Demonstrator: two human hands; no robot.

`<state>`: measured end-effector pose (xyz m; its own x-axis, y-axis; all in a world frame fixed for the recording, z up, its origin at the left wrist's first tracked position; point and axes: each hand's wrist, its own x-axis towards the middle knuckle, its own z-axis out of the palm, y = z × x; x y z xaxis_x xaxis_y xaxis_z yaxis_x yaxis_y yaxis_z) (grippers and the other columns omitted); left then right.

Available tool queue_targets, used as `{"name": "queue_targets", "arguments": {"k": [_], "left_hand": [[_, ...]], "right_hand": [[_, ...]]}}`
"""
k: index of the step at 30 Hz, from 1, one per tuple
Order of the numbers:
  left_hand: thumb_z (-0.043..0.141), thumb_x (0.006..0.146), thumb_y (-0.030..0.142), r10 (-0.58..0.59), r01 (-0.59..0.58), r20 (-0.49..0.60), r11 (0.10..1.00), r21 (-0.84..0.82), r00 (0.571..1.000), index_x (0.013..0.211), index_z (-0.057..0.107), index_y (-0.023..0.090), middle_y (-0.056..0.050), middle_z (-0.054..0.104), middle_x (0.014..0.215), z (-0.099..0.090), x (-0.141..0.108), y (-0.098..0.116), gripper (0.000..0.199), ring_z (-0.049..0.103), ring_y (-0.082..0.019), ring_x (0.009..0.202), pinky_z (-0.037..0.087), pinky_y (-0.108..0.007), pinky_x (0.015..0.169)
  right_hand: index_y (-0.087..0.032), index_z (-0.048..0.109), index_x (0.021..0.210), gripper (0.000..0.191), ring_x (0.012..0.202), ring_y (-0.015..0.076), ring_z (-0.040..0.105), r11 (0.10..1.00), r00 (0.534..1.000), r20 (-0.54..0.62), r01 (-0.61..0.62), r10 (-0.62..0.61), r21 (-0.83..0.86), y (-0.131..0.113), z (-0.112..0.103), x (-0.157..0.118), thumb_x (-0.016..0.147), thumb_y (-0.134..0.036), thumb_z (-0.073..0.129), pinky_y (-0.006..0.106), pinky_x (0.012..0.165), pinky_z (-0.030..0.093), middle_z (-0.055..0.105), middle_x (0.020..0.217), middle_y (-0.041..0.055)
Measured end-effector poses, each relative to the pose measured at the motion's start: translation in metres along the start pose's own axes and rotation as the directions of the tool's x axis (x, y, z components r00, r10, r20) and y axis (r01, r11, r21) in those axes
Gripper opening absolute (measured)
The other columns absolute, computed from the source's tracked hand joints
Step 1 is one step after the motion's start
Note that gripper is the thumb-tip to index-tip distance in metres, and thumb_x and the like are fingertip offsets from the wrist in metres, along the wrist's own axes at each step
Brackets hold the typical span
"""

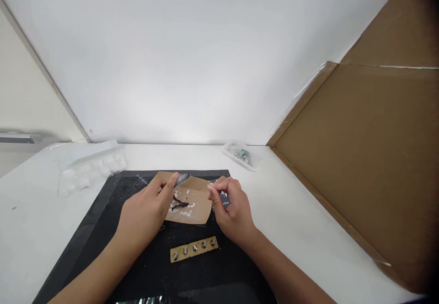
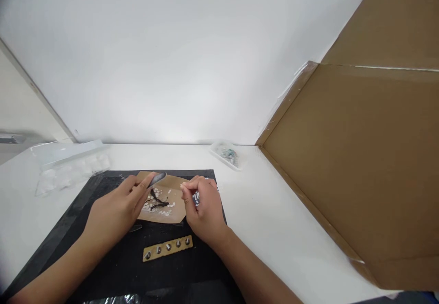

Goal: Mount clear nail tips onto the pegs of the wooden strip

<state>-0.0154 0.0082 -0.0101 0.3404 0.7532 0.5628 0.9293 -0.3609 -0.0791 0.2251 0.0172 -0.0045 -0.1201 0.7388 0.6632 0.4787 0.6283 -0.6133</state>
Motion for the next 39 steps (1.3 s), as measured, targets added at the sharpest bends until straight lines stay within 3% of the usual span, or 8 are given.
{"name": "queue_targets", "arguments": {"k": [4, 11, 19, 25, 29, 33, 39], "left_hand": [[0.054, 0.108, 0.027, -0.08, 0.074, 0.054, 0.992, 0.107, 0.995, 0.15, 0.059, 0.026, -0.007, 0.068, 0.102, 0.001, 0.005, -0.014, 0.043, 0.064, -0.021, 0.075, 0.031, -0.027, 0.052], [0.061, 0.106, 0.03, 0.008, -0.001, 0.166, 0.999, -0.041, 0.986, 0.145, 0.062, 0.029, -0.005, 0.065, 0.101, 0.007, 0.008, -0.01, 0.039, 0.066, -0.022, 0.089, 0.048, -0.028, 0.068], [0.062, 0.106, 0.03, 0.007, 0.015, 0.092, 0.972, -0.235, 0.996, 0.134, 0.068, 0.024, -0.006, 0.067, 0.105, 0.01, 0.01, -0.014, 0.029, 0.066, -0.022, 0.095, 0.052, -0.031, 0.078], [0.063, 0.106, 0.026, 0.169, -0.169, -0.018, 0.967, -0.191, 0.985, 0.129, 0.073, 0.028, -0.007, 0.075, 0.11, 0.006, 0.014, -0.018, 0.026, 0.059, -0.03, 0.111, 0.041, -0.046, 0.093], [0.066, 0.104, 0.026, 0.19, -0.179, 0.024, 0.957, -0.228, 0.982, 0.132, 0.073, 0.031, -0.007, 0.076, 0.119, 0.007, 0.014, -0.018, 0.03, 0.053, -0.034, 0.122, 0.038, -0.049, 0.098], [0.071, 0.101, 0.039, 0.21, -0.181, 0.057, 0.928, -0.325, 0.976, 0.131, 0.074, 0.027, -0.01, 0.076, 0.121, 0.006, 0.015, -0.017, 0.033, 0.053, -0.035, 0.125, 0.037, -0.051, 0.105], [0.078, 0.093, 0.052, 0.373, -0.249, 0.167, 0.831, -0.497, 0.913, 0.12, 0.078, 0.033, -0.006, 0.077, 0.115, -0.008, 0.018, -0.013, 0.033, 0.057, -0.033, 0.121, 0.033, -0.052, 0.108]], "right_hand": [[-0.026, 0.056, 0.1, 0.008, 0.073, 0.0171, 0.068, 0.998, 0.999, 0.02, -0.049, 0.048, 0.051, 0.002, -0.001, -0.002, 0.107, -0.023, 0.057, 0.037, 0.074, 0.049, 0.068, 0.082, -0.0016], [-0.025, 0.059, 0.094, 0.012, 0.075, 0.019, 0.068, 0.999, 0.997, 0.064, -0.046, 0.046, 0.007, 0.001, -0.001, -0.005, 0.105, -0.025, 0.063, 0.04, 0.08, 0.05, 0.071, 0.078, -0.0012], [-0.025, 0.06, 0.092, 0.015, 0.077, 0.0201, 0.071, 0.993, 0.989, 0.095, -0.114, 0.115, -0.022, 0.003, -0.002, -0.003, 0.106, -0.031, 0.063, 0.038, 0.076, 0.052, 0.073, 0.083, 0.0003], [-0.025, 0.06, 0.092, 0.015, 0.077, 0.0196, 0.07, 0.991, 0.987, 0.091, -0.131, 0.132, -0.013, 0.006, -0.003, -0.003, 0.106, -0.031, 0.062, 0.037, 0.074, 0.054, 0.072, 0.084, 0.0009], [-0.025, 0.06, 0.094, 0.014, 0.078, 0.0202, 0.071, 0.989, 0.988, 0.046, -0.149, 0.149, -0.015, 0.012, -0.006, -0.002, 0.106, -0.032, 0.061, 0.037, 0.075, 0.056, 0.074, 0.086, 0.0021], [-0.024, 0.063, 0.096, 0.014, 0.082, 0.0205, 0.073, 0.987, 0.986, 0.034, -0.164, 0.163, 0.004, 0.014, -0.008, 0.0, 0.105, -0.034, 0.063, 0.036, 0.075, 0.059, 0.076, 0.089, 0.0034], [-0.025, 0.064, 0.093, 0.012, 0.087, 0.021, 0.075, 0.99, 0.989, 0.03, -0.143, 0.143, 0.012, 0.011, -0.01, 0.0, 0.103, -0.032, 0.065, 0.035, 0.075, 0.061, 0.078, 0.096, 0.0048]]}}
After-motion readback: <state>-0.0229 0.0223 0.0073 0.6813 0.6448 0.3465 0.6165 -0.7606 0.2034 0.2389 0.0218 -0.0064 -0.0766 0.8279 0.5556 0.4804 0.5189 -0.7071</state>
